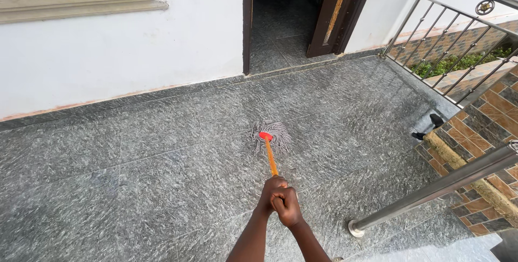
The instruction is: The person mops a tiled balcony floor using a mop and a bucket of water.
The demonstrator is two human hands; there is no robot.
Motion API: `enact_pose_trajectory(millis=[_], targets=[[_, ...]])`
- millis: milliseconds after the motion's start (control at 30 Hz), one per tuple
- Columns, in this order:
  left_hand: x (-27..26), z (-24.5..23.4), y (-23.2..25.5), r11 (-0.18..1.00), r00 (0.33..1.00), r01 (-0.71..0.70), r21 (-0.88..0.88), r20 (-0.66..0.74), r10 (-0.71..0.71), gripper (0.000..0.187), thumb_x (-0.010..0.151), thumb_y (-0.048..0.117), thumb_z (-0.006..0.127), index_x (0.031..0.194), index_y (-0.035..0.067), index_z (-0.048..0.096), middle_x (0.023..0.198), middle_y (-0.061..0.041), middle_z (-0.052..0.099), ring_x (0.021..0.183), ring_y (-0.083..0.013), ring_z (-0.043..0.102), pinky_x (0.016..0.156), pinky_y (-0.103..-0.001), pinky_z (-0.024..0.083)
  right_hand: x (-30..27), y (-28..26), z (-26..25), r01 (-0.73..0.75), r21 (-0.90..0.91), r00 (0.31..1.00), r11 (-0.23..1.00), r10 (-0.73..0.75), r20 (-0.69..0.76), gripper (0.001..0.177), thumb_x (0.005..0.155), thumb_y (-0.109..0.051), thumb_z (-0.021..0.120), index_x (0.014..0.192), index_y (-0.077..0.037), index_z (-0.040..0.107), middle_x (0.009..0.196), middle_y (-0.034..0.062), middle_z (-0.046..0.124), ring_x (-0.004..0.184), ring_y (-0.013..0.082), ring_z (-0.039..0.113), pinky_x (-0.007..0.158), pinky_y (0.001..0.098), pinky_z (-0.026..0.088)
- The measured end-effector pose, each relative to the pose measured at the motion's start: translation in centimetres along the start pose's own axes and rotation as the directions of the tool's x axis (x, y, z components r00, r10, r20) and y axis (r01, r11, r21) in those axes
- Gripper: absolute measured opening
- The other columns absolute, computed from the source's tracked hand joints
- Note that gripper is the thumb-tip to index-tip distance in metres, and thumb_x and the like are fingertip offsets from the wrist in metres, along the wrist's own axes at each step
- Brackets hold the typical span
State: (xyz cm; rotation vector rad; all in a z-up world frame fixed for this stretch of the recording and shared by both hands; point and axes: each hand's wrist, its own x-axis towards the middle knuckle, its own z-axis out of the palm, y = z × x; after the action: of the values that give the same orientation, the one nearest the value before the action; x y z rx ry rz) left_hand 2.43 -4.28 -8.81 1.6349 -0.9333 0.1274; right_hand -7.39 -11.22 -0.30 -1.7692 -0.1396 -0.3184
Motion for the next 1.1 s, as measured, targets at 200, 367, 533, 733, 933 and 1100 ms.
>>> enact_pose_trajectory(millis=[200,367,533,733,933,1100], targets=[[-4.0,-0.6,7.2,1.000,1.000,0.018,-0.025,-0.003,-0.018,0.035,0.070,0.023,0.065,0.064,0.006,0.034,0.060,-0.009,0.038,0.061,-0.0248,0.040,0.058,-0.038,0.034,-5.7,-3.4,0.7,0.033,0.012,0.999,0.999,-0.033,-0.003,0.019,0.076,-0.001,0.047,0.057,-0.003,0.048,0.050,0.0012,0.046,0.047,0.0079,0.039,0.045,0.0289,0.030],[-7.8,0.9,12.6,0.980,0.977,0.165,0.115,0.115,-0.178,0.037,0.071,0.018,0.069,0.059,0.004,0.037,0.056,-0.008,0.041,0.060,-0.0234,0.043,0.056,-0.038,0.037,-11.7,-7.4,0.3,0.017,0.086,1.000,0.996,-0.016,-0.010,0.019,0.072,0.000,0.046,0.053,-0.004,0.046,0.048,0.0024,0.044,0.044,0.0111,0.034,0.045,0.0305,0.029],[-12.4,3.1,16.7,0.988,0.986,0.132,0.080,0.090,-0.139,0.028,0.072,0.016,0.069,0.060,0.005,0.046,0.061,-0.007,0.048,0.063,-0.0233,0.050,0.060,-0.036,0.043,-17.1,-11.9,-1.2,0.121,-0.017,0.990,0.992,-0.120,0.068,0.018,0.074,-0.004,0.050,0.057,-0.004,0.045,0.052,0.0042,0.045,0.051,0.0141,0.040,0.056,0.0320,0.037],[-14.5,5.8,20.5,0.989,0.996,0.061,0.136,0.054,-0.069,0.031,0.068,0.021,0.073,0.058,0.006,0.047,0.059,-0.008,0.048,0.060,-0.0269,0.052,0.058,-0.038,0.042,-20.8,-16.3,-3.4,0.038,-0.047,0.992,0.998,-0.032,0.125,0.016,0.073,-0.004,0.052,0.057,-0.002,0.049,0.052,0.0050,0.048,0.050,0.0145,0.043,0.052,0.0324,0.036],[-13.8,6.8,27.2,0.996,0.999,0.052,0.073,0.001,-0.052,0.038,0.070,0.024,0.074,0.059,0.005,0.042,0.057,-0.011,0.044,0.055,-0.0297,0.050,0.054,-0.040,0.040,-22.9,-20.9,-6.7,-0.129,0.026,0.981,0.991,0.124,0.147,0.019,0.074,-0.002,0.051,0.055,-0.001,0.051,0.046,0.0039,0.047,0.045,0.0125,0.039,0.046,0.0319,0.032],[-14.2,7.7,30.4,0.993,0.998,0.062,0.105,0.016,-0.064,0.040,0.072,0.022,0.075,0.058,0.006,0.042,0.056,-0.011,0.044,0.056,-0.0298,0.050,0.055,-0.041,0.039,-24.6,-22.5,-8.5,-0.055,0.025,0.985,0.998,0.050,0.164,0.017,0.073,-0.003,0.051,0.056,-0.002,0.049,0.049,0.0035,0.045,0.046,0.0120,0.038,0.048,0.0323,0.031]])
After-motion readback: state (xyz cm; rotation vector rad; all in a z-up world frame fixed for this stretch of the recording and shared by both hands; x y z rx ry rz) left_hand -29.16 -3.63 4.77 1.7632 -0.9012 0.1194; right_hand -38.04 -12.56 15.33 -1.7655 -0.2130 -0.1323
